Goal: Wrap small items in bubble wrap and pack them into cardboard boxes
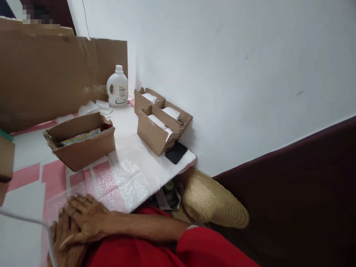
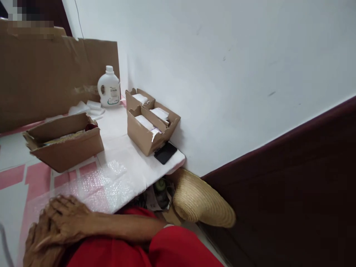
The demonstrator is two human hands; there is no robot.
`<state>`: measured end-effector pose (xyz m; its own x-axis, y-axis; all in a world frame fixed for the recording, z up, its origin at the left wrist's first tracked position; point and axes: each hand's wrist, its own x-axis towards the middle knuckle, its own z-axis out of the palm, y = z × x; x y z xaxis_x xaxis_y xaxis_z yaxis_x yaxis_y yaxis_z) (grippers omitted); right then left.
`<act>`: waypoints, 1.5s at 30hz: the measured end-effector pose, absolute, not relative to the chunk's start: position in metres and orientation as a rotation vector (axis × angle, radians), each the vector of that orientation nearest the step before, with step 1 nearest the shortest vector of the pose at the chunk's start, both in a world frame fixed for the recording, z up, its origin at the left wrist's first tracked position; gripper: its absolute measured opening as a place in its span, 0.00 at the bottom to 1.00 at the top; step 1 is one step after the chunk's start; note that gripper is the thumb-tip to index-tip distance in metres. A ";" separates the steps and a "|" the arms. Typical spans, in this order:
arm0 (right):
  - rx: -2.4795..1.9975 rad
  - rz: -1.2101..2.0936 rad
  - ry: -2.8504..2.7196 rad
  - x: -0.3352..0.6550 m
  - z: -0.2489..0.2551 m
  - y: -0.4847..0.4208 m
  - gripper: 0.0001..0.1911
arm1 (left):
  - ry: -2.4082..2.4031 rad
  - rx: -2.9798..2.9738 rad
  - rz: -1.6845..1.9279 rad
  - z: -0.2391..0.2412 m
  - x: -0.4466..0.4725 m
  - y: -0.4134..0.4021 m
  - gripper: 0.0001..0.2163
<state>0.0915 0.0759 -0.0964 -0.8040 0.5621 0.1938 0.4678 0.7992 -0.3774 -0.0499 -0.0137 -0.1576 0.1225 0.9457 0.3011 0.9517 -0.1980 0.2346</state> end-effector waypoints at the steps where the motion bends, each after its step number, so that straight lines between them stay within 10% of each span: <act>1: -0.821 0.451 -2.700 0.107 -0.102 0.082 0.44 | -1.983 -2.300 -0.579 -0.151 -0.045 -0.013 0.35; 8: -1.437 0.473 -2.546 0.260 -0.126 0.129 0.44 | -2.026 -2.182 -0.495 -0.129 -0.029 -0.002 0.33; 17: -0.912 0.395 -2.772 0.316 -0.115 0.116 0.60 | -1.717 -2.391 -0.479 -0.136 -0.083 -0.035 0.42; 34: -0.965 0.653 -2.275 0.332 -0.125 0.120 0.11 | -2.146 -2.420 -1.030 -0.106 -0.115 -0.033 0.14; 45: -1.384 0.467 -1.871 0.294 -0.134 0.105 0.11 | -2.790 -1.582 -1.175 -0.105 -0.074 -0.010 0.21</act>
